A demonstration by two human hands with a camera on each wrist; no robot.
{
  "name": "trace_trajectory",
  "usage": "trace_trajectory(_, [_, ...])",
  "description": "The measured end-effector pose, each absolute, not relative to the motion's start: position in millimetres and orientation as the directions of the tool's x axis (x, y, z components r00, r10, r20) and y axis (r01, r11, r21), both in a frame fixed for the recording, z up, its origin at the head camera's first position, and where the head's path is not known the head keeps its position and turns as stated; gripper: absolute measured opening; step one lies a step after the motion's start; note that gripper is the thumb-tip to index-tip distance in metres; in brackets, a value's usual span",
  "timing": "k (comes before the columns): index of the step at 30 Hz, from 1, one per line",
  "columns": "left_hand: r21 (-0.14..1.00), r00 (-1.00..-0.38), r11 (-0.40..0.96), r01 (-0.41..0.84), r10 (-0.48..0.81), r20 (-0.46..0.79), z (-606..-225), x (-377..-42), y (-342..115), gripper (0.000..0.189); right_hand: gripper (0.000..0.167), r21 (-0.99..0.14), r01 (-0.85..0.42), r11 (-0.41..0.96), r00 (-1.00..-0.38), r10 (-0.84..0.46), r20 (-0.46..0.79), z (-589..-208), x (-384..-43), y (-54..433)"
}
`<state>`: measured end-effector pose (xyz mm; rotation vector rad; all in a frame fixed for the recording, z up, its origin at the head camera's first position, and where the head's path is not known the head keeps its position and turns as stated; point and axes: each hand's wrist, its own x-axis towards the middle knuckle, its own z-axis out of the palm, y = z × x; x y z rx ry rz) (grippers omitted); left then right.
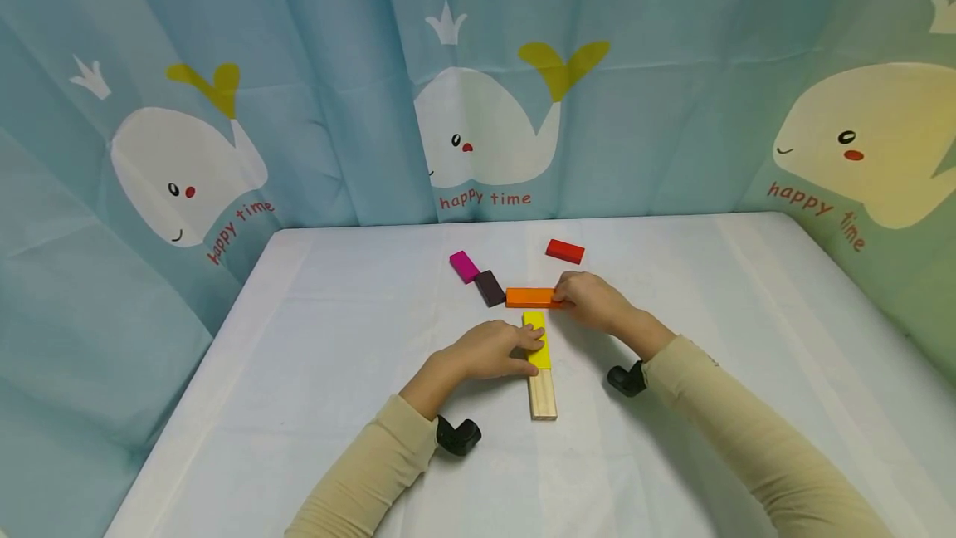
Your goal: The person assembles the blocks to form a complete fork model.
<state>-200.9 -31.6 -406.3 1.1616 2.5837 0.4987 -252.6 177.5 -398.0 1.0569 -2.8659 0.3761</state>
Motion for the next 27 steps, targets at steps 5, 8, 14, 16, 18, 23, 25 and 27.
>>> trace_trajectory(5, [0.419,-0.647,0.62,0.663,0.757,-0.097,-405.6,-200.2,-31.6,0.051,0.016,-0.221,-0.633,0.742,-0.774,-0.62,0.133,-398.4,-251.2,176.3])
trace_trajectory(8, [0.413,-0.644,0.617,0.67,0.76,-0.088,-405.3,-199.8,-31.6,0.051,0.015,-0.221,-0.64,0.736,-0.767,-0.629,0.126,-398.7,-250.4,175.2])
trace_trajectory(14, [0.403,-0.645,0.617,0.676,0.76,-0.082,-404.2,-198.7,-31.9,0.051,0.014,-0.212,-0.658,0.723,-0.752,-0.644,0.141,-399.0,-249.2,175.1])
trace_trajectory(16, [0.403,-0.646,0.618,0.675,0.759,-0.082,-404.2,-198.7,-32.0,0.051,0.014,-0.212,-0.661,0.72,-0.75,-0.646,0.145,-398.8,-248.5,175.0])
trace_trajectory(18, [0.401,-0.646,0.619,0.675,0.759,-0.082,-404.6,-199.0,-31.9,0.051,0.014,-0.211,-0.664,0.717,-0.747,-0.648,0.149,-398.9,-247.9,174.8])
trace_trajectory(23, [0.408,-0.644,0.616,0.674,0.76,-0.085,-404.7,-199.6,-31.7,0.051,0.014,-0.214,-0.666,0.714,-0.745,-0.648,0.156,-399.2,-246.1,174.5])
trace_trajectory(25, [0.414,-0.642,0.613,0.673,0.762,-0.085,-404.5,-199.8,-32.0,0.051,0.014,-0.218,-0.666,0.714,-0.746,-0.648,0.157,-399.1,-245.4,174.3])
trace_trajectory(27, [0.416,-0.641,0.611,0.673,0.763,-0.084,-404.5,-200.2,-32.2,0.051,0.014,-0.224,-0.661,0.716,-0.749,-0.644,0.154,-398.6,-244.8,173.8])
